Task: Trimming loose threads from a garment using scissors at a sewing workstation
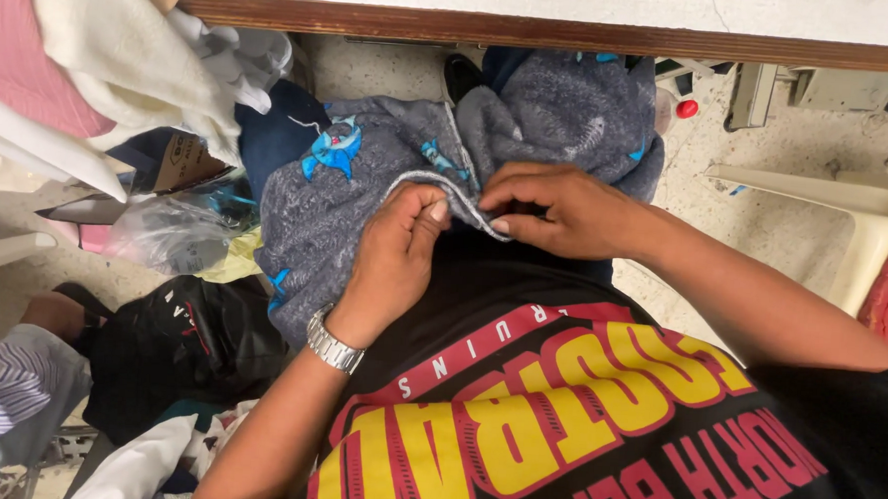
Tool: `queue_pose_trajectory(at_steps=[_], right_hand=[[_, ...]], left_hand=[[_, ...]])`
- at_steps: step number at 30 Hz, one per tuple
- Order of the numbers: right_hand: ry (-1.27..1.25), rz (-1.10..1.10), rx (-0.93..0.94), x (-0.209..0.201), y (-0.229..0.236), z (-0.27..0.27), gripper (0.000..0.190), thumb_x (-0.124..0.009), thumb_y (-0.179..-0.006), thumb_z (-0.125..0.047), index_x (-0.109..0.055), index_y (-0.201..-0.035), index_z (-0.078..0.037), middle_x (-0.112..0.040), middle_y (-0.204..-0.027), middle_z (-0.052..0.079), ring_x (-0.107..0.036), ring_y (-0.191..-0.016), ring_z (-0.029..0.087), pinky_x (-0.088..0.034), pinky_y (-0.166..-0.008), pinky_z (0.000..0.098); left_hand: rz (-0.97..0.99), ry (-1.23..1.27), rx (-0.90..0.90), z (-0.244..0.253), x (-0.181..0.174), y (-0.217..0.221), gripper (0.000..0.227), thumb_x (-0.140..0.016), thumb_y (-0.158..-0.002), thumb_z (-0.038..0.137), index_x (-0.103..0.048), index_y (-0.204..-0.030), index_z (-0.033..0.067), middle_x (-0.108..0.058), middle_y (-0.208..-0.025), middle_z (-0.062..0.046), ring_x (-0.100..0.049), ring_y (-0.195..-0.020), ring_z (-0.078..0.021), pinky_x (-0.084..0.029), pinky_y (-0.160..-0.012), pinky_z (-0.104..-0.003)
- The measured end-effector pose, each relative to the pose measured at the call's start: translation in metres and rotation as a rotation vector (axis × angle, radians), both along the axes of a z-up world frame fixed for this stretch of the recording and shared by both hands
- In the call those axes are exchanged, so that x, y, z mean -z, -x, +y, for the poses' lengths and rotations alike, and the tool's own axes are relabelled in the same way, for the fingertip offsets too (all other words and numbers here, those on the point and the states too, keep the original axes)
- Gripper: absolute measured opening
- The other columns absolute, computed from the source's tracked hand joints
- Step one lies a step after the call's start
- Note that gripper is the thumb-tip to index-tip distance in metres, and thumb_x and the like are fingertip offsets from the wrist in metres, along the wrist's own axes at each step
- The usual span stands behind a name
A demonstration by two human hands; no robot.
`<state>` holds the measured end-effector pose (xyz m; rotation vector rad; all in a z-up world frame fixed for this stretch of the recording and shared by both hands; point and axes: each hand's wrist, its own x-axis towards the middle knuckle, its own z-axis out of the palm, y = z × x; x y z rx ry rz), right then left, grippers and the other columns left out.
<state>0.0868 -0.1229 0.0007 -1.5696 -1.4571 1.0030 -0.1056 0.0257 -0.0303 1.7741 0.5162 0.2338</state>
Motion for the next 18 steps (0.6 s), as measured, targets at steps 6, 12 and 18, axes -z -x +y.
queue_pose_trajectory(at_steps=[6, 12, 18], right_hand=[[0.049, 0.123, 0.096, 0.041, 0.016, -0.007, 0.028, -0.079, -0.09, -0.015, -0.072, -0.117, -0.007, -0.07, -0.092, 0.009, -0.069, -0.081, 0.026, -0.057, -0.075, 0.0426], [0.035, 0.22, 0.244, 0.072, 0.025, -0.01, 0.013, -0.083, -0.087, -0.013, -0.078, -0.096, -0.006, -0.072, -0.087, 0.007, -0.071, -0.082, 0.022, -0.056, -0.077, 0.038], [0.034, 0.228, 0.315, 0.065, 0.018, -0.01, 0.013, -0.085, -0.086, -0.016, -0.078, -0.091, -0.007, -0.071, -0.085, 0.004, -0.069, -0.08, 0.019, -0.055, -0.077, 0.0351]], left_hand=[[-0.008, 0.175, 0.029, -0.006, 0.019, -0.001, 0.011, -0.061, -0.104, 0.014, -0.07, -0.105, 0.0083, -0.067, -0.089, -0.011, -0.07, -0.083, -0.0257, -0.057, -0.079, -0.039], [0.102, 0.253, -0.021, -0.01, 0.058, -0.005, 0.031, -0.081, -0.09, 0.021, -0.071, -0.114, 0.0047, -0.069, -0.1, -0.013, -0.069, -0.093, -0.0271, -0.055, -0.083, -0.042], [-0.036, 0.361, -0.057, -0.01, 0.051, -0.016, 0.01, -0.077, -0.094, 0.015, -0.071, -0.088, 0.0093, -0.059, -0.069, 0.001, -0.054, -0.071, -0.0107, -0.048, -0.068, -0.026]])
